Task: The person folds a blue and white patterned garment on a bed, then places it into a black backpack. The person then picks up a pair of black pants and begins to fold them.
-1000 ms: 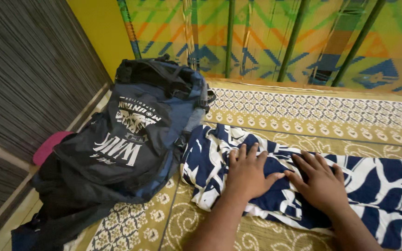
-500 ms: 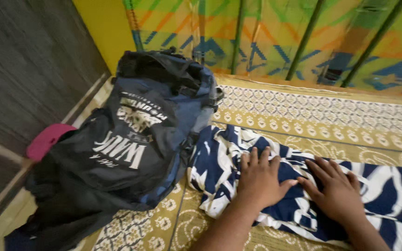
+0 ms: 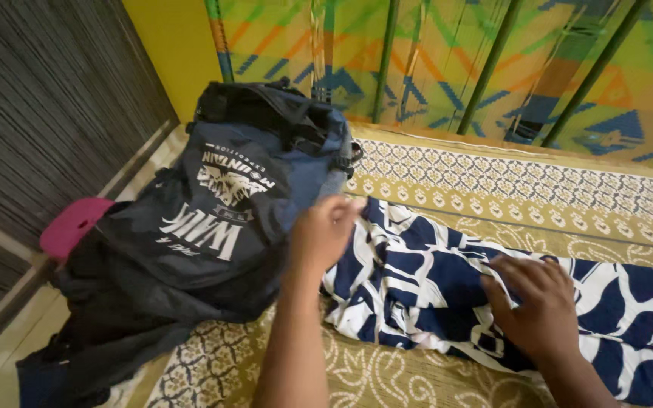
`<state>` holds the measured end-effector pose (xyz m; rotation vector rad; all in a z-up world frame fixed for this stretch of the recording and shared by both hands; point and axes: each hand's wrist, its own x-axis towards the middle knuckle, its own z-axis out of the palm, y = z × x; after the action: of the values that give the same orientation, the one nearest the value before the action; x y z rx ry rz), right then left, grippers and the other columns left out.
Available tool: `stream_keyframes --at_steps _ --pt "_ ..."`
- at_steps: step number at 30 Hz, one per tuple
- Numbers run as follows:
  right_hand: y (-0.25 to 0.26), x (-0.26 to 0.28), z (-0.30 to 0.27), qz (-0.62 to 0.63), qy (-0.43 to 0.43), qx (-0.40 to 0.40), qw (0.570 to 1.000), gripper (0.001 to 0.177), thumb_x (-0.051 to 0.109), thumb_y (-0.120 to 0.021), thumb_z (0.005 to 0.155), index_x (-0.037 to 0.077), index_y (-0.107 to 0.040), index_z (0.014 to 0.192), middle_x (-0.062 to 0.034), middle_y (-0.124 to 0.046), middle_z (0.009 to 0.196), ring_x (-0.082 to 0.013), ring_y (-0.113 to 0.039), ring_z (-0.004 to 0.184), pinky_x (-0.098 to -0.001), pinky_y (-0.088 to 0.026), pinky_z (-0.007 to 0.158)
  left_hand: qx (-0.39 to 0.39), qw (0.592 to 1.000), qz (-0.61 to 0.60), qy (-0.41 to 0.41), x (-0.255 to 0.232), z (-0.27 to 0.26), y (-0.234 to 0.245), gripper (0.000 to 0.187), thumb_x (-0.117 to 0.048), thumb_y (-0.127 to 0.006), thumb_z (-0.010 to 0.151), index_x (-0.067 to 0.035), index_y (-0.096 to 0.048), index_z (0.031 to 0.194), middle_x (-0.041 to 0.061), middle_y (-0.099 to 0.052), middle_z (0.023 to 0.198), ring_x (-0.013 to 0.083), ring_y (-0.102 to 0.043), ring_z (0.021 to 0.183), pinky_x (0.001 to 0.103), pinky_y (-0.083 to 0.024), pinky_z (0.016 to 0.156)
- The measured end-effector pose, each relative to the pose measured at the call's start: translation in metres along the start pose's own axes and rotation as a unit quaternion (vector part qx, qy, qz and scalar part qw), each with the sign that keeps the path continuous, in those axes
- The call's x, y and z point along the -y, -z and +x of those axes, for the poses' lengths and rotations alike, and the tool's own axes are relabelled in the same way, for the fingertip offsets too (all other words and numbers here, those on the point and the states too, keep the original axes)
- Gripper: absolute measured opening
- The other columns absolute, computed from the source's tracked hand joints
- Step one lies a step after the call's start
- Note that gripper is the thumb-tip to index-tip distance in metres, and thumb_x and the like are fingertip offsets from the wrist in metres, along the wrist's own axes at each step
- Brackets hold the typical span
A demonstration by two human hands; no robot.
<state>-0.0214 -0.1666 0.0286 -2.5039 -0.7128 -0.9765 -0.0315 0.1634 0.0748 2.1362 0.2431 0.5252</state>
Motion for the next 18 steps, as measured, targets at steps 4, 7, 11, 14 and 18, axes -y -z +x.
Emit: stream_keyframes --at_steps 4,7,11,14,18 --pt "0.019 0.039 0.012 -0.011 0.084 0.047 0.995 0.011 0.023 -0.082 0.079 0.016 -0.080 0.086 -0.0003 -0.076 0.087 -0.0233 -0.068 0.085 -0.0511 -0.046 0.106 -0.006 0.983 0.165 0.075 0.014 -0.019 0.033 0.042 -0.052 -0.074 0.086 -0.010 -0.076 0.084 0.016 -0.078 0.090 0.0351 -0.074 0.085 0.046 -0.057 0.076" --pt "0.030 0.067 0.020 0.029 0.134 0.091 0.986 0.017 0.026 -0.082 0.077 0.018 -0.081 0.092 0.0005 -0.073 0.078 -0.0194 -0.068 0.079 -0.0476 -0.051 0.099 0.088 0.975 0.176 0.104 0.018 -0.020 0.036 0.050 -0.058 -0.079 0.078 -0.009 -0.076 0.087 0.017 -0.076 0.095 0.0370 -0.072 0.091 0.048 -0.056 0.081" --pt "0.036 0.106 0.016 0.155 0.233 0.088 0.956 0.013 0.026 -0.079 0.077 0.019 -0.079 0.088 0.0025 -0.077 0.090 -0.0177 -0.068 0.087 -0.0352 -0.053 0.080 0.130 0.960 0.234 0.079 0.015 -0.018 0.029 0.059 -0.057 -0.085 0.070 -0.004 -0.076 0.094 0.021 -0.073 0.103 0.0403 -0.070 0.099 0.050 -0.056 0.085" --pt "0.026 0.139 0.013 0.162 0.191 0.129 0.959 0.016 0.028 -0.082 0.076 0.016 -0.079 0.086 -0.0004 -0.076 0.091 -0.0198 -0.068 0.084 -0.0358 -0.053 0.075 0.065 0.969 0.197 0.136 0.010 -0.022 0.027 0.061 -0.056 -0.085 0.069 -0.004 -0.075 0.099 0.022 -0.073 0.106 0.0404 -0.070 0.100 0.050 -0.057 0.085" --pt "-0.002 0.177 0.011 0.130 0.166 0.164 0.964 0.032 0.034 -0.081 0.072 0.010 -0.078 0.093 -0.0058 -0.075 0.097 -0.0263 -0.067 0.086 -0.0406 -0.052 0.077 0.083 0.966 0.204 0.139 0.000 -0.024 0.032 0.060 -0.056 -0.083 0.074 -0.003 -0.076 0.100 0.024 -0.073 0.108 0.0408 -0.070 0.101 0.049 -0.057 0.087"
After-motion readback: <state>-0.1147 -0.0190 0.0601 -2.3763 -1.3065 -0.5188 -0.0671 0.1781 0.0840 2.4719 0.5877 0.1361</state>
